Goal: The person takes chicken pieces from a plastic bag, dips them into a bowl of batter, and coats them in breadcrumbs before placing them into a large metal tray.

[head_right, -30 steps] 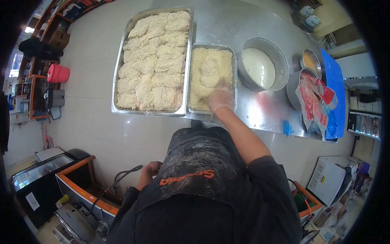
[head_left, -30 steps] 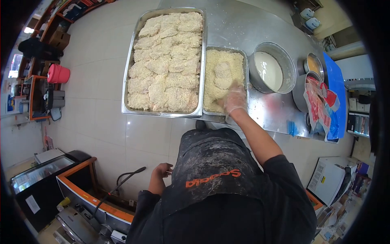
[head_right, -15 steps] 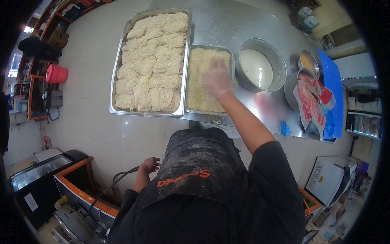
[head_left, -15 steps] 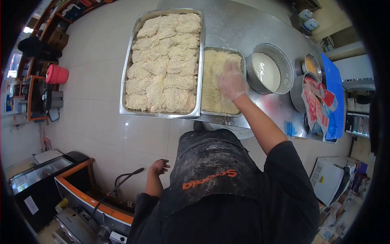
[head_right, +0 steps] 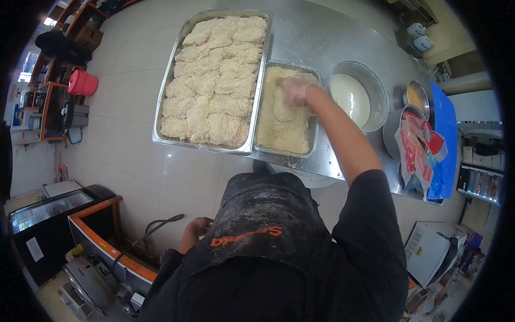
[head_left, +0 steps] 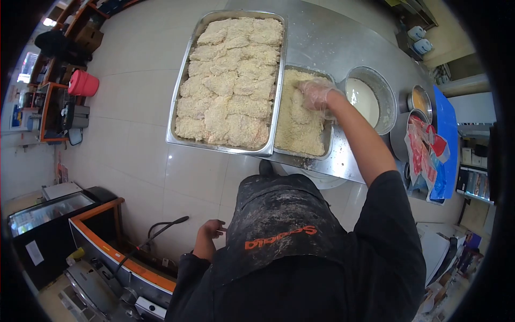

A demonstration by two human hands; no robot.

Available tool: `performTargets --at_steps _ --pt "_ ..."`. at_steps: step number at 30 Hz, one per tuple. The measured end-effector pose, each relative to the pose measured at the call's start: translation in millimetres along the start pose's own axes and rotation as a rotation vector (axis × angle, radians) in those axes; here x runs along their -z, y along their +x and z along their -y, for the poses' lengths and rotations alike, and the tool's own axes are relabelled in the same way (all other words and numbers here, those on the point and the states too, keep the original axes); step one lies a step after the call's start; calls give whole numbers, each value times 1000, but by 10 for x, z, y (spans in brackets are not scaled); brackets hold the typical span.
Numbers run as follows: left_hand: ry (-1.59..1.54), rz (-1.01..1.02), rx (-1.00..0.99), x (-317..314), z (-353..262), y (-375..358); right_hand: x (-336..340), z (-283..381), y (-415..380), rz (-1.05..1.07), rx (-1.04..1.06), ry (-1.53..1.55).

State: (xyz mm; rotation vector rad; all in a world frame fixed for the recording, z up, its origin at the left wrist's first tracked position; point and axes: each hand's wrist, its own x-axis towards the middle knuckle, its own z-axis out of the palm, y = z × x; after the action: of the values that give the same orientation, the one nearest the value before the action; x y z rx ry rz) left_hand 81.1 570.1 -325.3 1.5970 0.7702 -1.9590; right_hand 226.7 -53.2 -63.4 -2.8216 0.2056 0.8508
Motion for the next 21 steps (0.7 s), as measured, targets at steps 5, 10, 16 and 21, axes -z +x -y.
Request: performTargets --at_steps 5,10,16,21 --pt "97 -73 -183 -33 -273 -269 91 -70 -18 176 -33 59" --pt "-3 -82 -74 -213 -367 -323 -212 -250 -72 -58 112 131" --pt "-16 -17 19 -191 -188 -67 467 55 -608 -195 187 448" --pt "-44 -12 15 -81 -175 24 1250 295 -276 -329 150 972"
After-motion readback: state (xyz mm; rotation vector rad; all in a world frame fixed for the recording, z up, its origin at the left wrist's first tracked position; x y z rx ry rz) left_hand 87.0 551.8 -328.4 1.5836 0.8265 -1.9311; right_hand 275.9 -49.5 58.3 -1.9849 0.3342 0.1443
